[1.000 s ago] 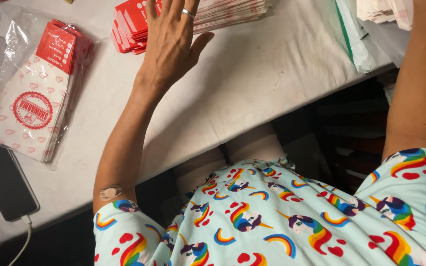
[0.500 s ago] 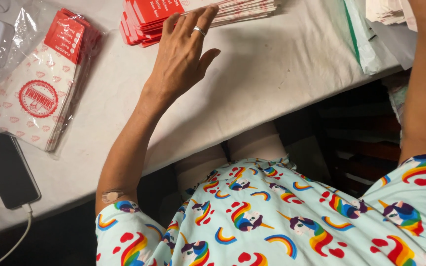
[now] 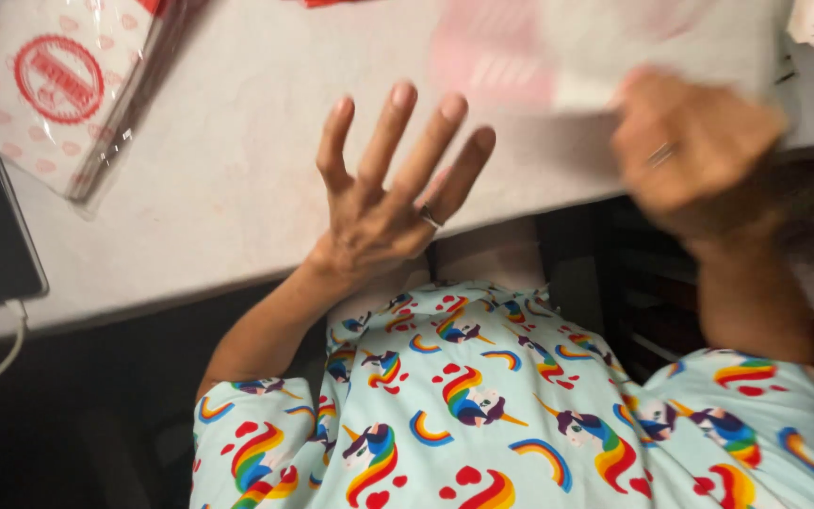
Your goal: Folding flat paper templates into bags and stacking them on a table.
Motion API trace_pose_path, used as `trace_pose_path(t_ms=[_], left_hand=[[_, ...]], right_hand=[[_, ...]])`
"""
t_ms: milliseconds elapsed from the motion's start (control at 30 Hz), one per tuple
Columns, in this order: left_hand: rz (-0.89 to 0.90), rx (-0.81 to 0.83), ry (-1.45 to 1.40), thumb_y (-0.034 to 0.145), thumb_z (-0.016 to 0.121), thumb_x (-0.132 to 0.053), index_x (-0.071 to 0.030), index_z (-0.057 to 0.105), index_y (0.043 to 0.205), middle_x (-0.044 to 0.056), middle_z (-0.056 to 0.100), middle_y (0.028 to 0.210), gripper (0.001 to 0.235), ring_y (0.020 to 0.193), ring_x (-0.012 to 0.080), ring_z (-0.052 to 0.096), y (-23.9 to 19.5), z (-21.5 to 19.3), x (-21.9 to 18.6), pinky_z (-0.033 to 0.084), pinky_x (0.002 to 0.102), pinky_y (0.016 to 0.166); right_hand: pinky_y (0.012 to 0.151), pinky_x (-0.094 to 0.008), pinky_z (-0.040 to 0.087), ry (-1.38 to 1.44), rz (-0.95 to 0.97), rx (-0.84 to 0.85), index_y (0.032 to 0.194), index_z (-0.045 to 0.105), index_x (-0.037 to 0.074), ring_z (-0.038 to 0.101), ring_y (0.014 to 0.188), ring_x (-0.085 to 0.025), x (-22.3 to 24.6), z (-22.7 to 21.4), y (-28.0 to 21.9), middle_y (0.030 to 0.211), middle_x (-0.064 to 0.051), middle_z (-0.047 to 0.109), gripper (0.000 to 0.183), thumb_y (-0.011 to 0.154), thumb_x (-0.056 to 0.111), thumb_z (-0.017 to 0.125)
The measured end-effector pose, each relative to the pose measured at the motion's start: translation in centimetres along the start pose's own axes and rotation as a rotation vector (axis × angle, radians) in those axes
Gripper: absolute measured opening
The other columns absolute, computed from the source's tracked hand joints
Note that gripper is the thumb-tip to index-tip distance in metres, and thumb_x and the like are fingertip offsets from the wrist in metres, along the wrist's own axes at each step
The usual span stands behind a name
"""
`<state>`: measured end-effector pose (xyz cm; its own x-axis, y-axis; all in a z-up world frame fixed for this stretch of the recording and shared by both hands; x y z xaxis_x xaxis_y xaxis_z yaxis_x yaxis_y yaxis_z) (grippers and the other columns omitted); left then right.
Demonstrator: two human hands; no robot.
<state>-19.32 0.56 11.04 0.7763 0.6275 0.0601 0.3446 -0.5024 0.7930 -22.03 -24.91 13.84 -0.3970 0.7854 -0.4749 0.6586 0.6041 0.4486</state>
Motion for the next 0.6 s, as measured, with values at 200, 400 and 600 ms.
trace_pose_path(t_ms=[200, 400, 600], left_hand=[[-0.103, -0.097, -0.11, 0.099, 0.068, -0.008, -0.008, 0.076, 0.101, 0.012, 0.074, 0.103, 0.009, 0.089, 0.0327, 0.072, -8.1, 1.3, -2.2, 0.059, 0.048, 0.078], [-0.136, -0.008, -0.146, 0.101, 0.057, -0.002, -0.001, 0.075, 0.1, 0.015, 0.068, 0.088, 0.018, 0.072, 0.029, 0.065, -11.2, 1.6, -3.4, 0.057, 0.038, 0.066], [-0.092, 0.032, -0.097, 0.097, 0.053, 0.002, 0.002, 0.073, 0.097, 0.016, 0.064, 0.083, 0.021, 0.067, 0.0265, 0.061, -11.2, 1.8, -3.6, 0.057, 0.036, 0.066]], right_hand=[[0.072, -0.043, 0.062, 0.547, -0.041, -0.309, 0.09, 0.074, -0.005, 0.074, 0.078, -0.035, 8.7, 2.6, -0.2, 0.09, -0.019, 0.074, 0.01, 0.095, -0.008, 0.067], [0.091, -0.057, 0.053, 0.629, 0.145, -0.264, 0.102, 0.078, -0.006, 0.07, 0.094, -0.042, 11.6, 2.6, -0.3, 0.104, -0.02, 0.076, 0.011, 0.096, -0.008, 0.068], [0.087, -0.053, 0.05, 0.7, 0.246, -0.291, 0.095, 0.081, 0.001, 0.066, 0.09, -0.035, 13.8, 3.9, -1.1, 0.101, -0.014, 0.074, 0.015, 0.094, -0.01, 0.071]])
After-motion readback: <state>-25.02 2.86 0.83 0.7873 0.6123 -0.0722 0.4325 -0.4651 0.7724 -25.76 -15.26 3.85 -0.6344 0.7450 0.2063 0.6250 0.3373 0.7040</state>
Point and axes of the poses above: each hand's wrist, its own y-axis towards the middle knuckle, its own z-axis out of the palm, x = y × z, the point moved 5 cm from there along y, towards the middle knuckle
